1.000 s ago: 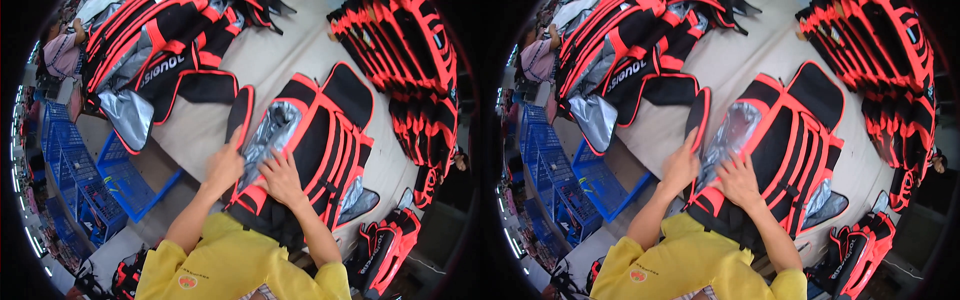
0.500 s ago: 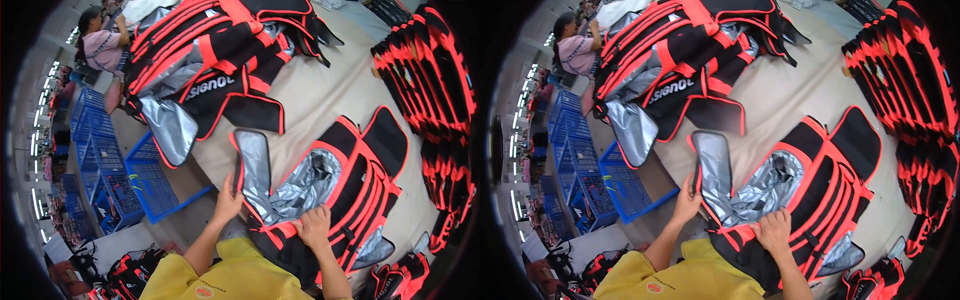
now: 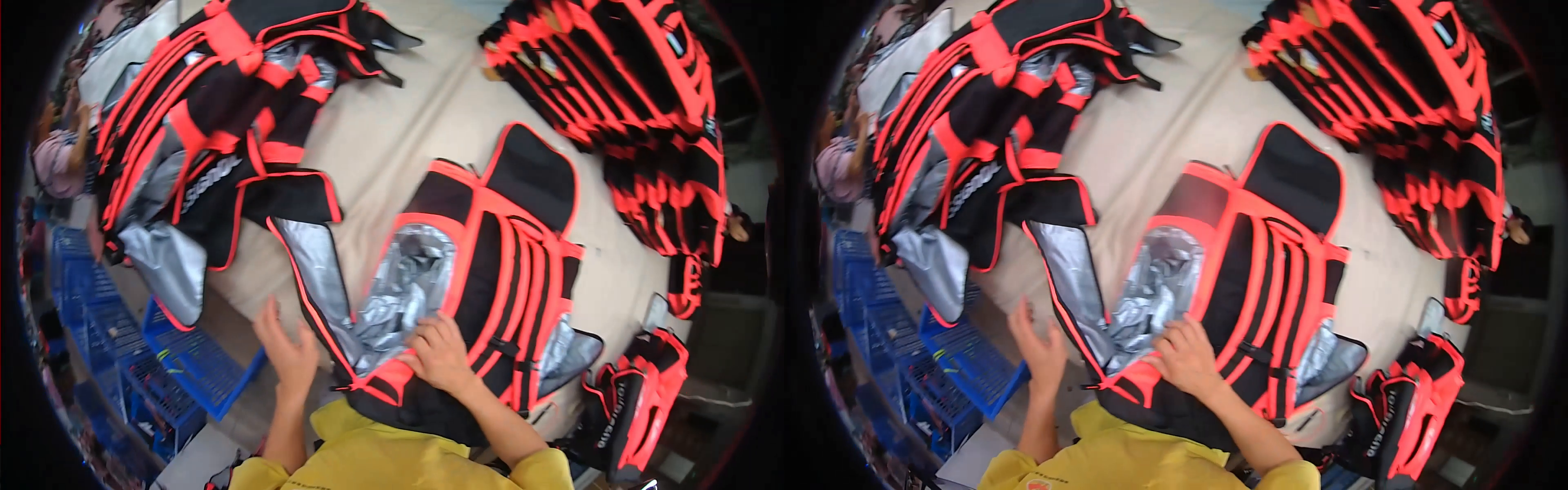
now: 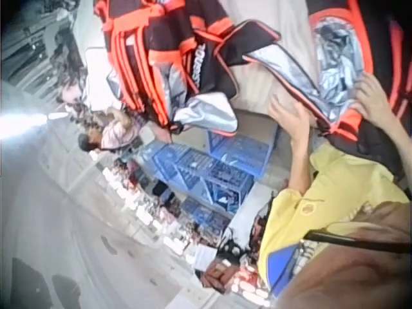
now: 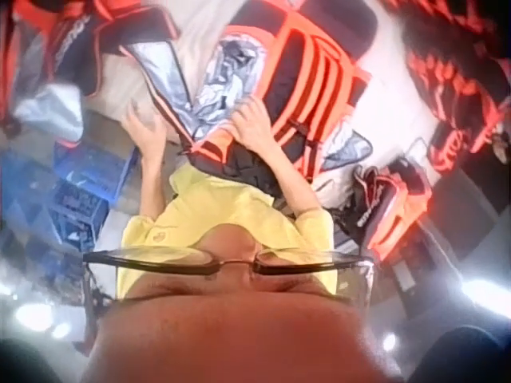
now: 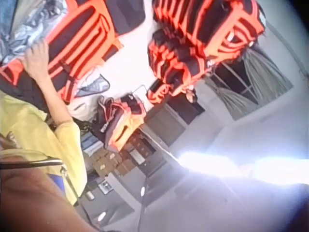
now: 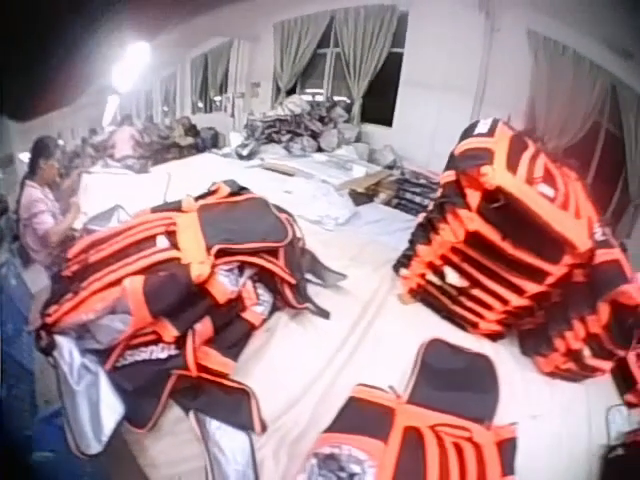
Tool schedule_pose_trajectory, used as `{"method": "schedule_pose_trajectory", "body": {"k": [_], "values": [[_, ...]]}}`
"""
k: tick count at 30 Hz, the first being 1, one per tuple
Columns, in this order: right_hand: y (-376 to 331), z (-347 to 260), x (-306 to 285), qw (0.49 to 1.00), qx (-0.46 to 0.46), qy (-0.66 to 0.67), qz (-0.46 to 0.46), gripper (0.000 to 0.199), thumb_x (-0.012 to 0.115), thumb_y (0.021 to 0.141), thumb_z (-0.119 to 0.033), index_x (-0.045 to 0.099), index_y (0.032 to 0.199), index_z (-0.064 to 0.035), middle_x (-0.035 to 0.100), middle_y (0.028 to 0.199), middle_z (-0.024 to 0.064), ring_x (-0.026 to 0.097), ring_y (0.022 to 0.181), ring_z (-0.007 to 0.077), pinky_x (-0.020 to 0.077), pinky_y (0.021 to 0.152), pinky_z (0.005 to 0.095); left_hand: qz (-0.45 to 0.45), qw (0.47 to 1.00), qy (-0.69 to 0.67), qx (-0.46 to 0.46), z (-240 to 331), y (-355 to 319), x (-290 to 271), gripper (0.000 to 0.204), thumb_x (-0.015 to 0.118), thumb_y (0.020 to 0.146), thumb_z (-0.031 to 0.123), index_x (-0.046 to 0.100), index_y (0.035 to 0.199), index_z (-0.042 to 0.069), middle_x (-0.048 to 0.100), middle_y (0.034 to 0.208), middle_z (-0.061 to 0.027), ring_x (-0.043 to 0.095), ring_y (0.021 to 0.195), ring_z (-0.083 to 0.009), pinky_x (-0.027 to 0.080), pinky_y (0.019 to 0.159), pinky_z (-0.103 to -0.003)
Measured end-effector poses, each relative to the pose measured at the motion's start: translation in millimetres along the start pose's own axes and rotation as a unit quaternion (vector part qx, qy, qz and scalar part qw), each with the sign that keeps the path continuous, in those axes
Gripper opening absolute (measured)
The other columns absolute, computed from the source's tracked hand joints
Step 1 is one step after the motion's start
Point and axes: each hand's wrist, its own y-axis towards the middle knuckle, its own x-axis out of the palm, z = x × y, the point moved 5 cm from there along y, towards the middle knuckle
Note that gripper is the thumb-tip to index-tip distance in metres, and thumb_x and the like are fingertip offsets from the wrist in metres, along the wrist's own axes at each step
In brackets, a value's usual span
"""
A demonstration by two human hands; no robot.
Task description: Inspecting and folding red and black backpacks at a manufacturing work table.
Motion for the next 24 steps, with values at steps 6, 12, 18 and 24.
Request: {"method": "schedule_pose_trajectory", "body": {"k": [6,12,18,24], "values": [[-5.3,33.9,-28.3,0.966,0.238,0.035,0.1,0.057,0.077,0.093,-0.017,0.053,0.141,0.0028,0.052,0.14,0.0234,0.052,0.134,0.0452,0.042,0.116,0.051,-0.233,0.93,-0.285,0.004,92.7,35.1,81.6,0.022,0.06,0.098,0.004,0.065,0.118,-0.003,0.069,0.112,-0.022,0.069,0.103,-0.0398,0.055,0.09,-0.044],[-10.7,92.7,-7.9,0.825,0.443,0.301,0.181,0.056,0.058,0.11,-0.028,0.042,0.152,0.0069,0.065,0.122,0.0169,0.067,0.104,0.0211,0.0579,0.085,0.0322,-0.41,0.871,-0.204,-0.178,114.3,7.1,224.8,0.042,0.054,0.108,0.037,0.066,0.118,-0.002,0.07,0.112,-0.0288,0.068,0.107,-0.0457,0.051,0.097,-0.049],[2.4,128.6,10.6,0.778,0.508,0.343,0.141,0.062,0.065,0.107,-0.035,0.045,0.149,0.0052,0.063,0.097,0.0049,0.06,0.079,0.0109,0.0532,0.065,0.0262,-0.473,0.799,-0.302,-0.216,98.1,-1.9,259.1,0.043,0.059,0.108,0.036,0.068,0.102,-0.006,0.072,0.087,-0.0125,0.066,0.08,-0.0177,0.051,0.077,-0.033],[15.6,120.6,2.7,0.76,0.541,0.33,0.143,0.054,0.071,0.105,-0.03,0.05,0.14,0.0051,0.06,0.08,-0.0013,0.057,0.072,0.0066,0.0491,0.062,0.0228,-0.366,0.674,-0.524,-0.372,84.4,-33.6,273.7,0.041,0.055,0.111,0.035,0.071,0.094,0.002,0.061,0.08,0.0017,0.051,0.072,-0.0088,0.044,0.069,-0.031]]}}
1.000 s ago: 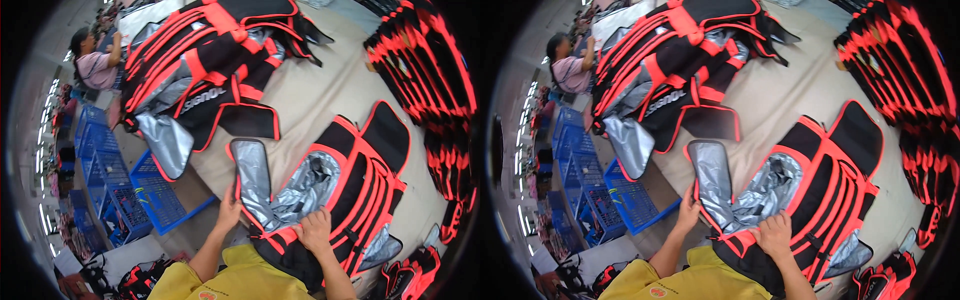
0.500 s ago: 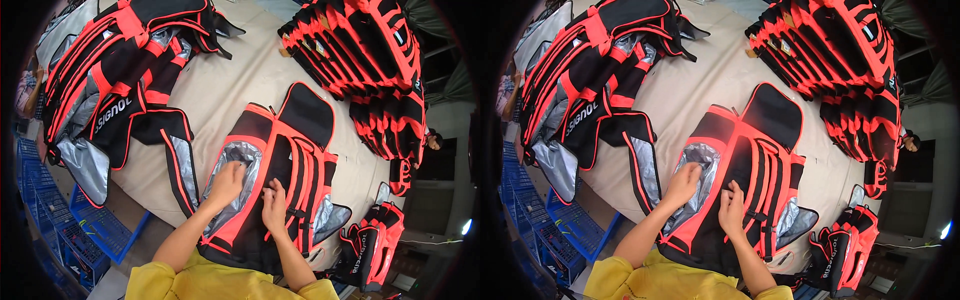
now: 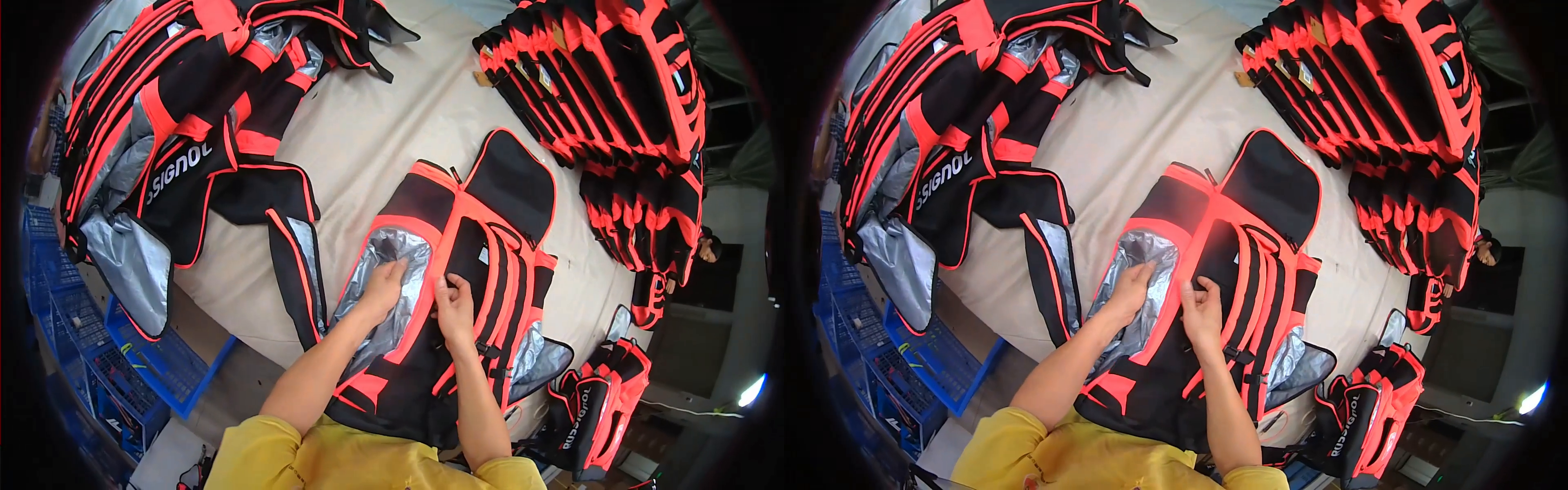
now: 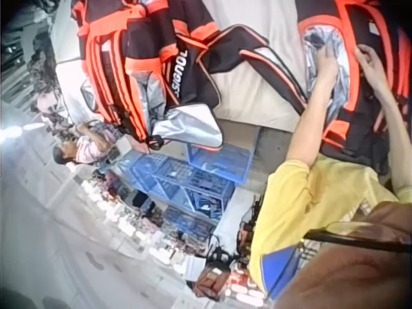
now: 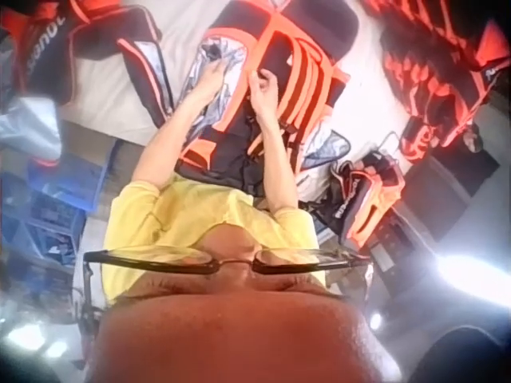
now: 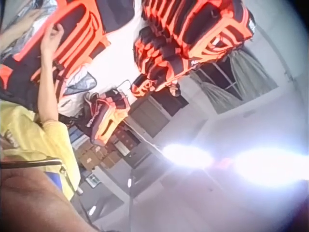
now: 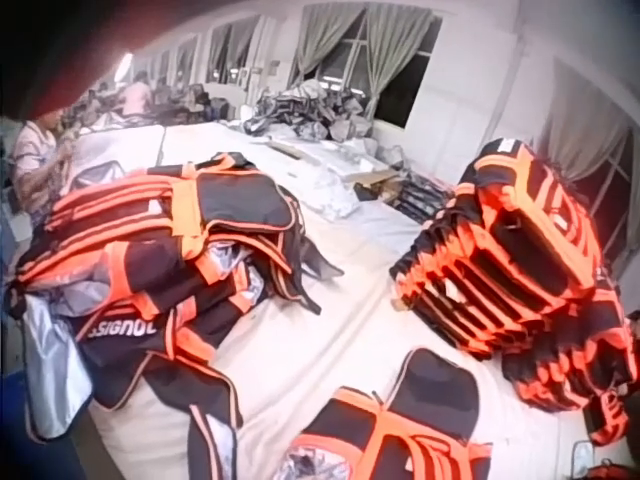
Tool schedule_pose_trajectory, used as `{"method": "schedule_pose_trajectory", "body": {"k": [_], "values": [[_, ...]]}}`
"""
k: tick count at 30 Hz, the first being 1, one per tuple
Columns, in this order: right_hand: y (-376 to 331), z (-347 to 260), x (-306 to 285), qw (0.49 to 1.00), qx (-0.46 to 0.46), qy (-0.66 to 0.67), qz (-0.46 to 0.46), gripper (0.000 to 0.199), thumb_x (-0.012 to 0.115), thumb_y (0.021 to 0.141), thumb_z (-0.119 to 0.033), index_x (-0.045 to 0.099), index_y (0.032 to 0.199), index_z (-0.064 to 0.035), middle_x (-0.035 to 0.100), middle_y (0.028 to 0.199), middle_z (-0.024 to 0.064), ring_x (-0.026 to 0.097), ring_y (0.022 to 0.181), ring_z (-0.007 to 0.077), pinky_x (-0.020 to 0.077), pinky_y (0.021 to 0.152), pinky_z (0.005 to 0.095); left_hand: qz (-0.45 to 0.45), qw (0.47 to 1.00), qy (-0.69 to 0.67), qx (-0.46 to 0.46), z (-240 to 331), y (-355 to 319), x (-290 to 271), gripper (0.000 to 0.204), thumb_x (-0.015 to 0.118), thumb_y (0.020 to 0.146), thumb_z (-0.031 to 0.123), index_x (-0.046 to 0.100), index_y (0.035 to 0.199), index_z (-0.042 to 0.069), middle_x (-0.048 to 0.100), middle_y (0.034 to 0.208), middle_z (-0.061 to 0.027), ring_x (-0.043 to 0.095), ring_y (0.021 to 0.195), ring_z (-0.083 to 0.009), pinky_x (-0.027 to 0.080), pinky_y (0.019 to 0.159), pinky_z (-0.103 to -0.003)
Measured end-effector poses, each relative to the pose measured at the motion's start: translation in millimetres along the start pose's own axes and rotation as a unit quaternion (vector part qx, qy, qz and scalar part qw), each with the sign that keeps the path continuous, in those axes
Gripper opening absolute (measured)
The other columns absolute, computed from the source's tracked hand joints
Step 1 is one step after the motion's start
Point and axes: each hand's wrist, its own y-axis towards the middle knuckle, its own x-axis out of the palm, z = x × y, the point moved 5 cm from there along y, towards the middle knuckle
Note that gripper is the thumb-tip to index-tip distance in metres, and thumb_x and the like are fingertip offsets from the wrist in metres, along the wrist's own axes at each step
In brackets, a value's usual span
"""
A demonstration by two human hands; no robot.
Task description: Inspecting and folding red and black backpacks at a manufacturing work table.
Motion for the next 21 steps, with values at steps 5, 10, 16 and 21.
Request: {"method": "schedule_pose_trajectory", "body": {"k": [5,10,16,21], "values": [[3.9,-5.5,7.6,0.989,-0.098,-0.1,-0.048,0.049,0.07,0.104,-0.018,0.047,0.14,0.005,0.059,0.08,-0.002,0.054,0.071,0.0055,0.0453,0.065,0.0213,0.001,0.989,-0.107,-0.103,10.4,-17.8,6.1,0.039,0.054,0.111,0.035,0.074,0.1,0.003,0.071,0.089,-0.0015,0.063,0.078,-0.0114,0.05,0.074,-0.03],[4.6,3.9,6.7,0.974,-0.035,0.193,-0.117,0.044,0.068,0.104,-0.007,0.045,0.14,0.0045,0.067,0.092,0.001,0.062,0.084,0.0066,0.0497,0.082,0.0206,-0.021,0.975,-0.181,-0.128,5.2,-17.5,-2.7,0.038,0.054,0.11,0.034,0.074,0.107,0.002,0.076,0.1,-0.0058,0.07,0.087,-0.0149,0.054,0.081,-0.03],[3.5,9.7,-7.8,0.967,-0.037,0.221,-0.12,0.045,0.068,0.104,-0.007,0.046,0.141,0.0039,0.068,0.1,0.001,0.062,0.091,0.0065,0.0489,0.088,0.0218,-0.021,0.989,-0.112,-0.091,10.8,-10.1,-12.8,0.04,0.054,0.111,0.036,0.074,0.108,0.002,0.071,0.098,0.0003,0.062,0.089,-0.009,0.049,0.083,-0.028],[3.5,13.5,-8.7,0.965,-0.032,0.219,-0.141,0.043,0.066,0.105,-0.009,0.046,0.141,0.0028,0.07,0.106,0.0031,0.064,0.094,0.0076,0.0502,0.088,0.0229,-0.021,0.995,-0.087,-0.05,13.8,-10.4,-16.8,0.041,0.052,0.112,0.036,0.073,0.101,0.002,0.07,0.095,0.0005,0.062,0.086,-0.0088,0.049,0.081,-0.029]]}}
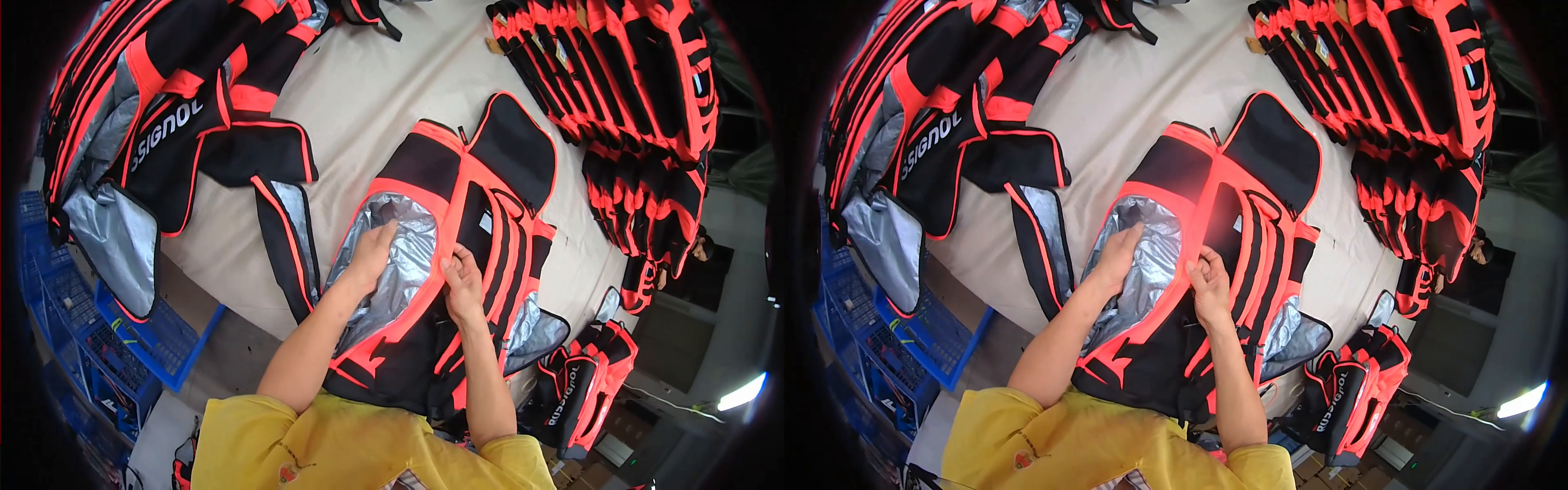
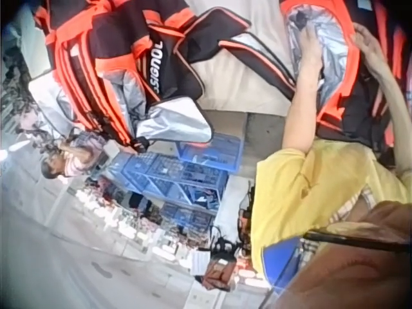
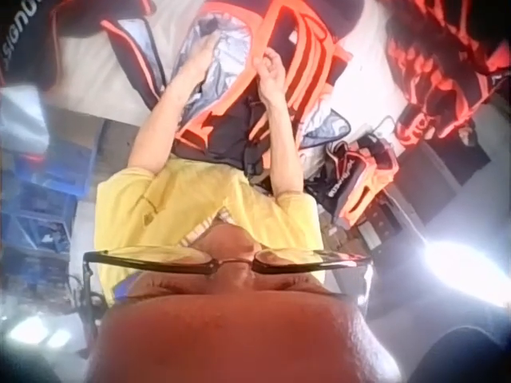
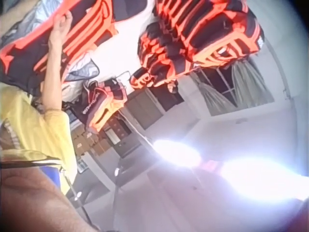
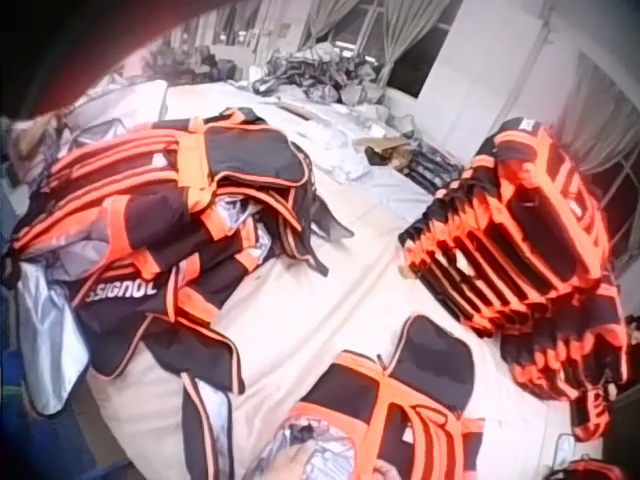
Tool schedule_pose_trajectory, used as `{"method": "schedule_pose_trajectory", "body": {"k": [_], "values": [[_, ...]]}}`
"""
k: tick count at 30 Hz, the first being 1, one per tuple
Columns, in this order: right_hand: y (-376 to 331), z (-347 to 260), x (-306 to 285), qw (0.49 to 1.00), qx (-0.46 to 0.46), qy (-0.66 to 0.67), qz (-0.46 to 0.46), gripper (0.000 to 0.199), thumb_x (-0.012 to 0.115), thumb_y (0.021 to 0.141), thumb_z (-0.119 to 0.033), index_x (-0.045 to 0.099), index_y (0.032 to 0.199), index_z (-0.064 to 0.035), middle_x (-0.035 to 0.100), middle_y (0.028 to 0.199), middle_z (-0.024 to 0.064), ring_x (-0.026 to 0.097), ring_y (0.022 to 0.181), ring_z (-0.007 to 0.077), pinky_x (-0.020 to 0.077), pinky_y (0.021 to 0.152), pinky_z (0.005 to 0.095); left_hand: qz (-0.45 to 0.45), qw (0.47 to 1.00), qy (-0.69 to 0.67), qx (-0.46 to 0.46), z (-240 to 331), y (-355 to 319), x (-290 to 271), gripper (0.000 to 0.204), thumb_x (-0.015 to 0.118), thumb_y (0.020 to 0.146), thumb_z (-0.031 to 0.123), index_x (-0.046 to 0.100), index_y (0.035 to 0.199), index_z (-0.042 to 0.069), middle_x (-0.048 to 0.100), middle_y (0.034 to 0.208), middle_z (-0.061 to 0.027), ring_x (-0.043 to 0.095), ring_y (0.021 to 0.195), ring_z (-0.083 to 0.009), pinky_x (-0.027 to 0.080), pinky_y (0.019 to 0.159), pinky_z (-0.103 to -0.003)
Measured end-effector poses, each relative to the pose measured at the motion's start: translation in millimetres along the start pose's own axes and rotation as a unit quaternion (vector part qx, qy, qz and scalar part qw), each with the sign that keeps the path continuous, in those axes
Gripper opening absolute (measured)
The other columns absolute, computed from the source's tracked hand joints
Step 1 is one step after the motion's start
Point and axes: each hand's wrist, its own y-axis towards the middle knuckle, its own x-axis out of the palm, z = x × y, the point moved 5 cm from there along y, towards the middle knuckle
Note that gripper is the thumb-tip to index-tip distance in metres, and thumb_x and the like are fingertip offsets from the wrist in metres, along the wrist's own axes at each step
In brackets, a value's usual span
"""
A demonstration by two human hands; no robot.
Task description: Inspecting and folding red and black backpacks at a manufacturing work table.
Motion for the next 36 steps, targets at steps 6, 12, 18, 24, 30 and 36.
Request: {"method": "schedule_pose_trajectory", "body": {"k": [6,12,18,24,30,36], "values": [[-1.3,10.4,-10.8,0.997,0.027,0.076,-0.003,0.043,0.069,0.104,-0.014,0.048,0.14,-0.0018,0.07,0.119,0.0044,0.068,0.106,0.0123,0.0548,0.096,0.0285,-0.01,0.968,0.24,0.074,29.8,-26.5,-20.4,0.045,0.048,0.113,0.039,0.066,0.106,-0.002,0.069,0.089,-0.006,0.062,0.081,-0.0129,0.05,0.075,-0.03],[2.3,15.0,-5.8,0.996,0.029,0.079,-0.029,0.045,0.072,0.103,-0.019,0.051,0.14,-0.0036,0.067,0.117,0.0019,0.066,0.104,0.0127,0.0542,0.097,0.0301,-0.105,0.923,0.363,0.068,23.9,-63.3,-24.3,0.052,0.063,0.103,0.05,0.059,0.114,-0.001,0.067,0.082,-0.0147,0.068,0.071,-0.0283,0.053,0.067,-0.043],[1.4,26.7,-10.9,0.993,0.035,0.101,-0.053,0.039,0.066,0.105,-0.016,0.052,0.14,-0.0038,0.068,0.128,0.0081,0.066,0.118,0.02,0.053,0.104,0.0374,-0.091,0.794,0.532,0.279,28.9,-106.8,24.9,0.03,0.061,0.103,0.033,0.058,0.101,0.003,0.069,0.091,-0.0205,0.071,0.081,-0.0436,0.055,0.065,-0.055],[-3.2,32.2,-17.8,0.988,0.033,0.135,-0.07,0.041,0.069,0.103,-0.013,0.051,0.139,-0.0038,0.068,0.126,0.0087,0.068,0.113,0.0189,0.0553,0.101,0.037,-0.139,0.713,0.578,0.371,22.5,-124.4,45.3,0.026,0.059,0.104,0.03,0.058,0.096,0.005,0.07,0.082,-0.0134,0.074,0.07,-0.0337,0.056,0.055,-0.049],[3.3,38.9,-16.6,0.985,0.053,0.15,-0.072,0.039,0.065,0.103,-0.007,0.051,0.139,-0.0032,0.068,0.126,0.0087,0.069,0.113,0.0191,0.0567,0.098,0.0353,-0.131,0.705,0.596,0.361,18.0,-117.2,41.4,0.037,0.061,0.103,0.039,0.059,0.093,0.004,0.071,0.071,-0.0121,0.072,0.059,-0.0332,0.053,0.046,-0.047],[2.7,38.6,-20.0,0.99,0.053,0.122,-0.036,0.032,0.063,0.106,-0.011,0.051,0.135,-0.0033,0.067,0.127,0.0097,0.069,0.112,0.0201,0.056,0.101,0.0367,-0.195,0.651,0.666,0.306,32.8,-114.9,60.6,0.04,0.064,0.101,0.043,0.063,0.102,0.004,0.073,0.075,-0.0142,0.074,0.065,-0.0329,0.055,0.051,-0.047]]}}
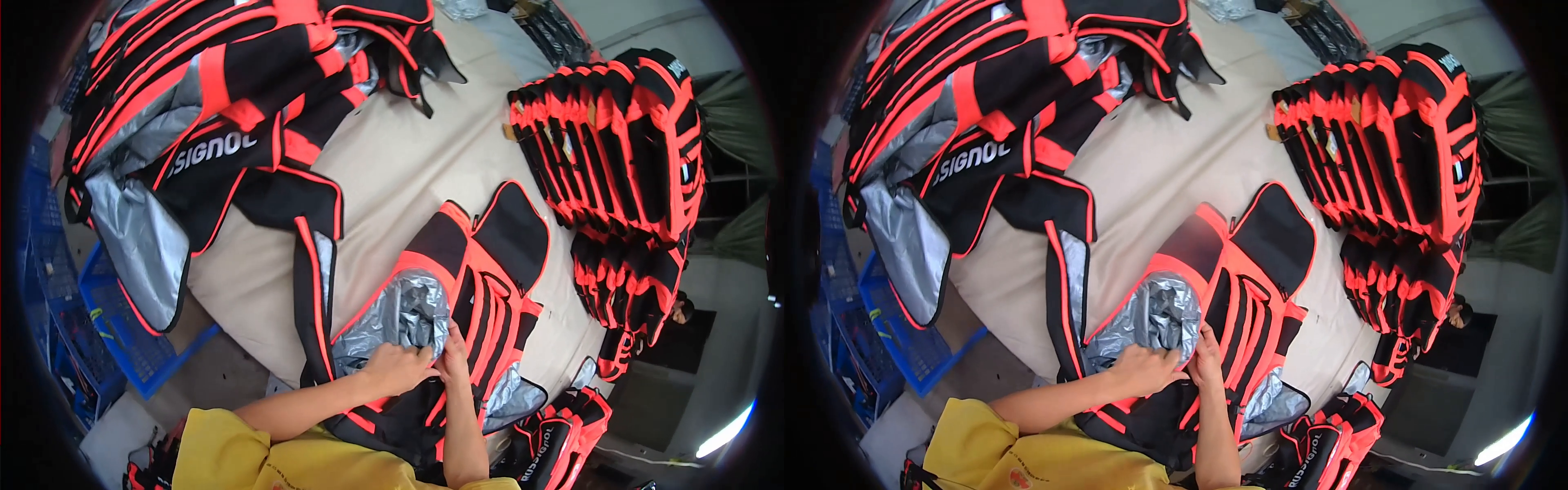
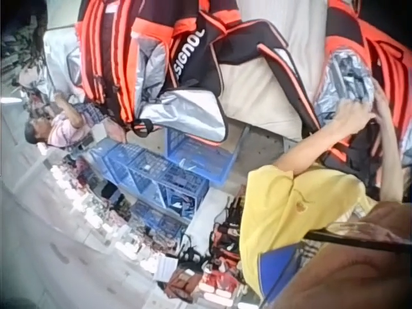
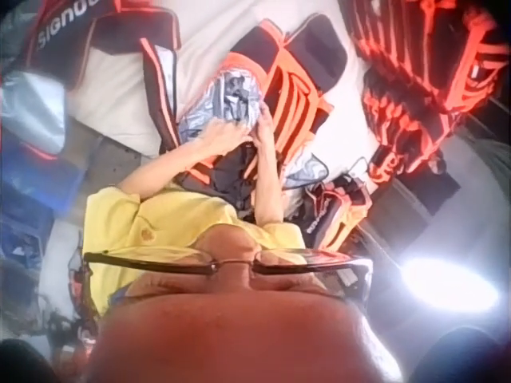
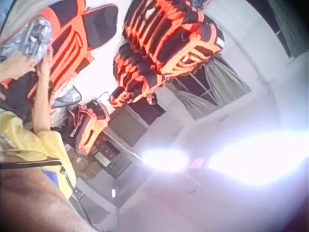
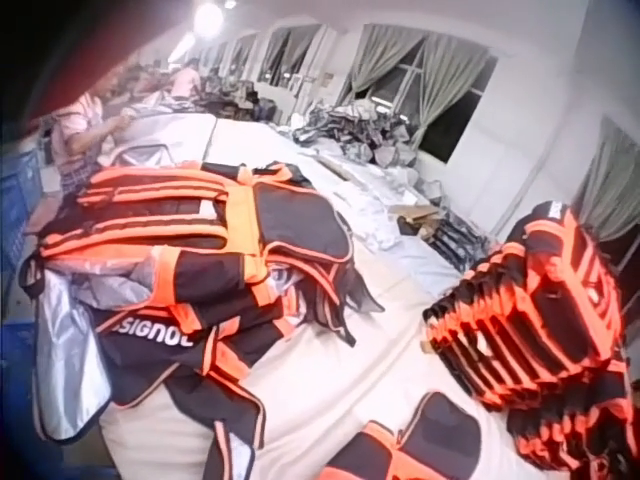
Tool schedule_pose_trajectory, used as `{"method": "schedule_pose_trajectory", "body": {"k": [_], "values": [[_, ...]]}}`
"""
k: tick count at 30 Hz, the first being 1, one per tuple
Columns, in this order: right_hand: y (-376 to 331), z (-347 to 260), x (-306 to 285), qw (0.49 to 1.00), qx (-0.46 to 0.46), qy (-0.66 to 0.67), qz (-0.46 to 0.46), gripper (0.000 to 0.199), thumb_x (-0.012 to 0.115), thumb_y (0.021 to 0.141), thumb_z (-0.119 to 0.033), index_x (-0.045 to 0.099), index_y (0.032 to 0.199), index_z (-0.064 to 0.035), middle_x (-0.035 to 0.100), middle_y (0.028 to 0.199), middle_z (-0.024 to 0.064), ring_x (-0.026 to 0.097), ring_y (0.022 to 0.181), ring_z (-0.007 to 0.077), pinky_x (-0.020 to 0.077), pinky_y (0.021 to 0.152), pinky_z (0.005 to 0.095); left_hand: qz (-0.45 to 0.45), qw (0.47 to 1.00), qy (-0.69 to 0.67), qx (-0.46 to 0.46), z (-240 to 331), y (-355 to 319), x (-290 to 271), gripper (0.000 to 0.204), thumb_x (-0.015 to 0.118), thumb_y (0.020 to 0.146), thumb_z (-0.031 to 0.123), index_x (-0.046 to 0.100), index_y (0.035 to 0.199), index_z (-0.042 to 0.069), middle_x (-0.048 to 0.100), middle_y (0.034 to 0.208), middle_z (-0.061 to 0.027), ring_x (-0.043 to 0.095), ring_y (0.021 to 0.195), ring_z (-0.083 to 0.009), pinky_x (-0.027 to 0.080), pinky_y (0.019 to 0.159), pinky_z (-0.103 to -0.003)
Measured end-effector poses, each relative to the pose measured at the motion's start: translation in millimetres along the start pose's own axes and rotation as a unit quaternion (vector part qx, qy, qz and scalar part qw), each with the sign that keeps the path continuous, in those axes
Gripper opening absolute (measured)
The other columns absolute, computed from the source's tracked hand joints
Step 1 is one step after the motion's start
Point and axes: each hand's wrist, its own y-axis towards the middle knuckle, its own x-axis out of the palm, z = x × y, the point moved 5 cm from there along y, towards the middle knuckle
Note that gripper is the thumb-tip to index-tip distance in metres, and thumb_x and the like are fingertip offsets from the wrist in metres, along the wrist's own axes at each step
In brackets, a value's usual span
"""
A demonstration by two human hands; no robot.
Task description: Inspecting and folding red and black backpacks at a manufacturing work table.
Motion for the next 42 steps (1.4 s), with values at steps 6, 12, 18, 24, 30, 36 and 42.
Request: {"method": "schedule_pose_trajectory", "body": {"k": [6,12,18,24,30,36,42], "values": [[6.2,4.5,-2.8,1.0,-0.005,0.004,-0.001,0.043,0.065,0.106,-0.014,0.047,0.143,-0.0029,0.066,0.132,0.0108,0.065,0.122,0.0192,0.0525,0.107,0.0372,0.354,0.928,0.118,0.008,-21.6,34.7,-62.5,0.04,0.072,0.093,0.037,0.066,0.114,0.004,0.062,0.132,-0.0229,0.06,0.124,-0.0387,0.05,0.096,-0.054],[14.6,12.6,-3.7,0.999,-0.013,-0.036,0.038,0.043,0.066,0.105,-0.011,0.049,0.143,-0.0022,0.069,0.128,0.0088,0.064,0.119,0.0161,0.0473,0.108,0.0314,0.119,0.986,0.107,-0.033,-111.0,51.0,40.4,0.051,0.075,0.086,0.021,0.058,0.132,0.01,0.054,0.146,-0.0154,0.056,0.131,-0.0346,0.045,0.1,-0.048],[14.9,8.8,0.7,0.986,-0.049,-0.142,0.079,0.041,0.068,0.105,-0.013,0.052,0.141,0.0008,0.051,0.083,-0.0084,0.048,0.077,0.0015,0.0406,0.076,0.0185,0.199,0.95,0.242,-0.014,-135.3,53.1,69.6,0.053,0.071,0.085,0.012,0.053,0.135,0.014,0.053,0.147,-0.0084,0.055,0.136,-0.0269,0.043,0.099,-0.044],[11.7,-3.3,-3.3,0.977,-0.034,-0.202,0.066,0.046,0.068,0.105,-0.017,0.049,0.143,0.0011,0.06,0.086,-0.001,0.055,0.077,0.0055,0.0462,0.07,0.0243,0.191,0.892,0.41,-0.01,-152.6,64.5,100.7,0.036,0.067,0.093,0.019,0.059,0.128,0.021,0.057,0.144,-0.0022,0.059,0.131,-0.0221,0.045,0.096,-0.041],[28.8,-165.5,-17.1,0.98,-0.073,-0.184,0.003,0.033,0.064,0.105,-0.014,0.061,0.135,-0.0011,0.07,0.12,0.0092,0.073,0.095,0.0192,0.0611,0.076,0.0312,0.176,0.883,0.434,-0.033,-173.9,42.6,91.8,0.031,0.067,0.095,0.02,0.063,0.125,0.022,0.061,0.141,-0.0006,0.061,0.128,-0.0205,0.046,0.094,-0.039],[109.0,-273.4,-206.9,0.952,-0.215,0.035,0.217,0.032,0.064,0.104,-0.014,0.059,0.132,0.0005,0.072,0.107,0.0053,0.066,0.08,0.0103,0.057,0.071,0.0244,0.171,0.906,0.386,-0.013,-158.8,57.9,93.6,0.039,0.068,0.091,0.015,0.059,0.128,0.019,0.062,0.136,-0.0024,0.063,0.127,-0.0211,0.046,0.091,-0.042],[136.5,-200.6,-211.9,0.622,-0.165,-0.712,0.28,0.032,0.081,0.09,-0.028,0.069,0.111,-0.0066,0.07,0.089,0.0137,0.073,0.085,0.0353,0.0592,0.078,0.0458,0.185,0.909,0.372,0.0,-145.1,57.1,84.4,0.049,0.068,0.089,0.013,0.051,0.135,0.019,0.059,0.138,-0.0038,0.063,0.128,-0.023,0.044,0.089,-0.041]]}}
